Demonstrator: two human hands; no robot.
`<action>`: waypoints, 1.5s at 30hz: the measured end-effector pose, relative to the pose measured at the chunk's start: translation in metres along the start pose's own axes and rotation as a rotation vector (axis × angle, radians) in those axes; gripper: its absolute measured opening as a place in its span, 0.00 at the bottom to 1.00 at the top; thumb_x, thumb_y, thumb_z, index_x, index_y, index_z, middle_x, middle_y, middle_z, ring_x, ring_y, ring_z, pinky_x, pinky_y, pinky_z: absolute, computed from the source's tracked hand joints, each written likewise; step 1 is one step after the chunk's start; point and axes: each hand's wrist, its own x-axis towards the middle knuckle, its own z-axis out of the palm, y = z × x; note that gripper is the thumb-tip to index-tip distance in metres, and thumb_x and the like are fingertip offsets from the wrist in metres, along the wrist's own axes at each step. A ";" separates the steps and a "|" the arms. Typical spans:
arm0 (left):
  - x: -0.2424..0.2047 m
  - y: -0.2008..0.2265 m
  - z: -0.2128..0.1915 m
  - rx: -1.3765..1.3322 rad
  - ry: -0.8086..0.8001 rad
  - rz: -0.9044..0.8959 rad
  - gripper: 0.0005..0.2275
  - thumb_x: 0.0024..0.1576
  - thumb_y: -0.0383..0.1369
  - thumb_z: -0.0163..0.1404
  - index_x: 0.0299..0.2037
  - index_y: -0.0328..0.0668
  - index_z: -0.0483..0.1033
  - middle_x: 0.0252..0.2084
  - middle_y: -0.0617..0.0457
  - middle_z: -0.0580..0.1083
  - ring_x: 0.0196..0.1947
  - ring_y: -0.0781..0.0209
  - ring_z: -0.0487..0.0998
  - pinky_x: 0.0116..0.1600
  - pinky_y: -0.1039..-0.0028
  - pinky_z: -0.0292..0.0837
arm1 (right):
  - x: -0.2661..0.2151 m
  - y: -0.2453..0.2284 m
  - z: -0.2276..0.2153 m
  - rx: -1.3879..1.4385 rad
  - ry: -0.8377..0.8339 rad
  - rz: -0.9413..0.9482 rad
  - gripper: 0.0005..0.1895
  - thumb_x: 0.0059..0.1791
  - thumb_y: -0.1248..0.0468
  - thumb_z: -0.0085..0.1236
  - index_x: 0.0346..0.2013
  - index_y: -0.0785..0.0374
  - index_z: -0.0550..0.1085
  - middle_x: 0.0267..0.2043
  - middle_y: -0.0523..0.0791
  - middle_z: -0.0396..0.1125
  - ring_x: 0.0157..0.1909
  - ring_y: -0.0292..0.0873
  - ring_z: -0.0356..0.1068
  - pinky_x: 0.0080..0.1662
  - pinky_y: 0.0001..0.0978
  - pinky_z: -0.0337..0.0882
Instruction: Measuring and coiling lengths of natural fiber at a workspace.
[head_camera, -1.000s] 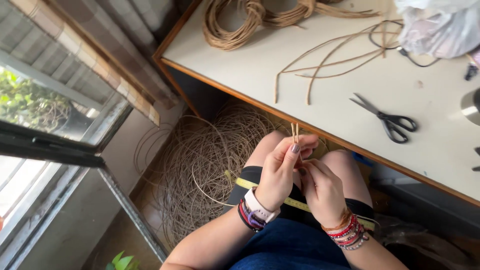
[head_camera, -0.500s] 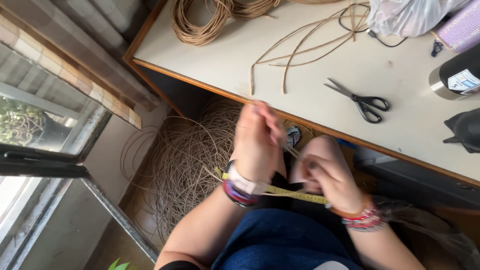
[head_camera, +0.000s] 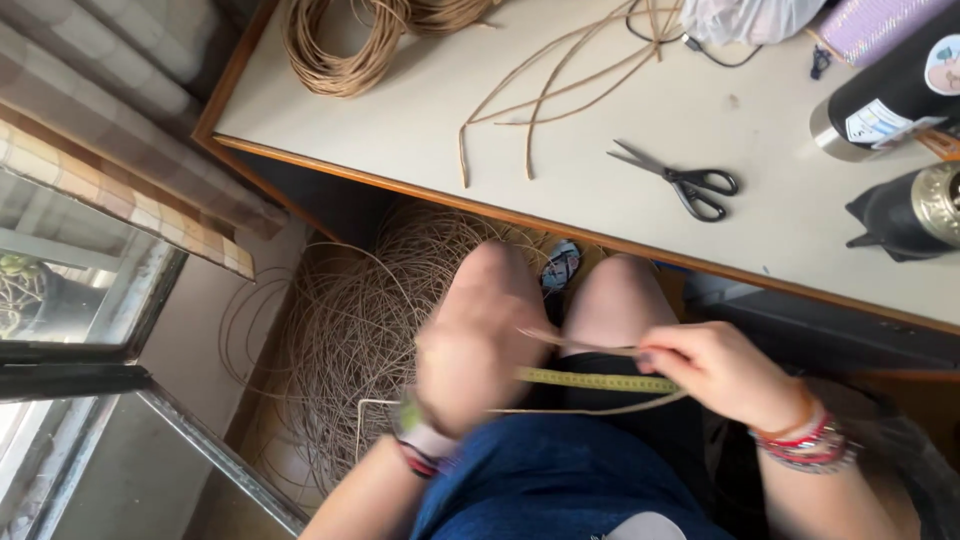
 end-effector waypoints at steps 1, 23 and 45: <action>-0.002 0.014 0.008 -0.002 -0.003 0.001 0.12 0.59 0.29 0.44 0.48 0.37 0.78 0.48 0.41 0.73 0.48 0.48 0.76 0.45 0.66 0.77 | 0.004 -0.007 0.005 0.002 0.000 0.003 0.09 0.51 0.57 0.53 0.31 0.52 0.80 0.28 0.33 0.81 0.31 0.34 0.79 0.39 0.28 0.72; 0.013 -0.036 -0.006 -0.016 -0.531 -0.303 0.05 0.57 0.36 0.44 0.40 0.52 0.71 0.30 0.54 0.74 0.24 0.46 0.77 0.26 0.56 0.69 | -0.037 0.052 -0.034 -0.224 0.237 0.316 0.14 0.51 0.59 0.55 0.49 0.55 0.81 0.52 0.38 0.76 0.52 0.37 0.75 0.58 0.30 0.68; -0.049 -0.017 0.072 -0.687 0.065 -0.110 0.08 0.67 0.30 0.40 0.41 0.44 0.75 0.37 0.51 0.73 0.35 0.54 0.74 0.42 0.66 0.69 | 0.058 -0.013 0.040 0.540 0.052 0.109 0.20 0.59 0.56 0.39 0.36 0.63 0.77 0.16 0.36 0.49 0.16 0.33 0.50 0.20 0.26 0.54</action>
